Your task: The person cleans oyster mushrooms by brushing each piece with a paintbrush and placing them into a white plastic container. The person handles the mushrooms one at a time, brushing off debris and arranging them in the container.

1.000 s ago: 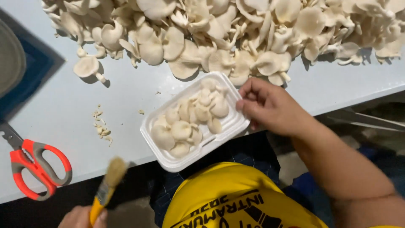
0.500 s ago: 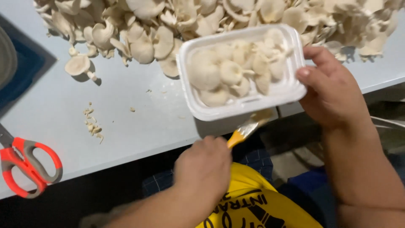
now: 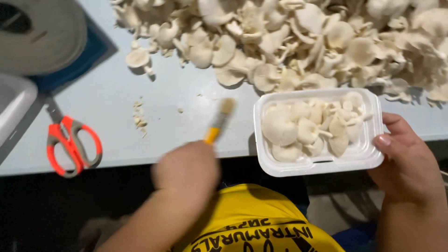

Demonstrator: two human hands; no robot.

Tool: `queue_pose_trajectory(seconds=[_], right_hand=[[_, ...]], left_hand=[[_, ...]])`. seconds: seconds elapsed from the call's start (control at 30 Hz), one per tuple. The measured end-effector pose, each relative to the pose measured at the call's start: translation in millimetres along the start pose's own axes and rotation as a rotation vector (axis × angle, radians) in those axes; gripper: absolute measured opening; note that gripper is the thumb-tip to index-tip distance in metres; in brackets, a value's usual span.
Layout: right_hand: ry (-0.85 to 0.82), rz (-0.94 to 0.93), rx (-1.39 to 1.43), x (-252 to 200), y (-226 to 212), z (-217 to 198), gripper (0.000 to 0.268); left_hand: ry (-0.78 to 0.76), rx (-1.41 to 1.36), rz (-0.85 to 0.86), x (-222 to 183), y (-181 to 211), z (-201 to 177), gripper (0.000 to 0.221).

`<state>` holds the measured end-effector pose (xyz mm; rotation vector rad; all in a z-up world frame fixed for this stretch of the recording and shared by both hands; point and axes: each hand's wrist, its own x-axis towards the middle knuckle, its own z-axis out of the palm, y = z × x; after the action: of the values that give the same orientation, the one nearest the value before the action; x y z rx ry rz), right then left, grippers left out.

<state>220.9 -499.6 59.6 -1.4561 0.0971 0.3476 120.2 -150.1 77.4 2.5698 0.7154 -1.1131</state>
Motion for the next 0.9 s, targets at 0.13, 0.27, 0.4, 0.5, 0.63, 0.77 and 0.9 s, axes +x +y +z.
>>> queue_pose_trajectory(seconds=[0.13,0.27,0.4,0.5,0.63,0.77,0.9], right_hand=[[-0.055,0.03,0.106,6,16,3,0.051],[-0.055,0.115,0.093,13,30,12,0.052],[-0.068,0.112,0.031,11,31,25,0.05],[-0.088,0.085,0.049,10,40,18,0.049],[-0.028,0.211,0.016,5,28,30,0.049],[-0.216,0.125,0.02,3,44,30,0.046],[-0.176,0.063,0.001,3,42,52,0.043]], left_hand=[[0.702,0.353,-0.017,20,-89,35,0.032],[1.086,0.459,-0.158,4,-116,34,0.048],[0.58,0.157,-0.008,-6,-60,6,0.038],[0.324,0.106,0.19,15,-30,10,0.04],[0.652,0.16,0.104,42,-29,25,0.051],[0.464,0.125,-0.034,38,-44,-1,0.052],[0.549,0.191,-0.045,41,-86,4,0.048]])
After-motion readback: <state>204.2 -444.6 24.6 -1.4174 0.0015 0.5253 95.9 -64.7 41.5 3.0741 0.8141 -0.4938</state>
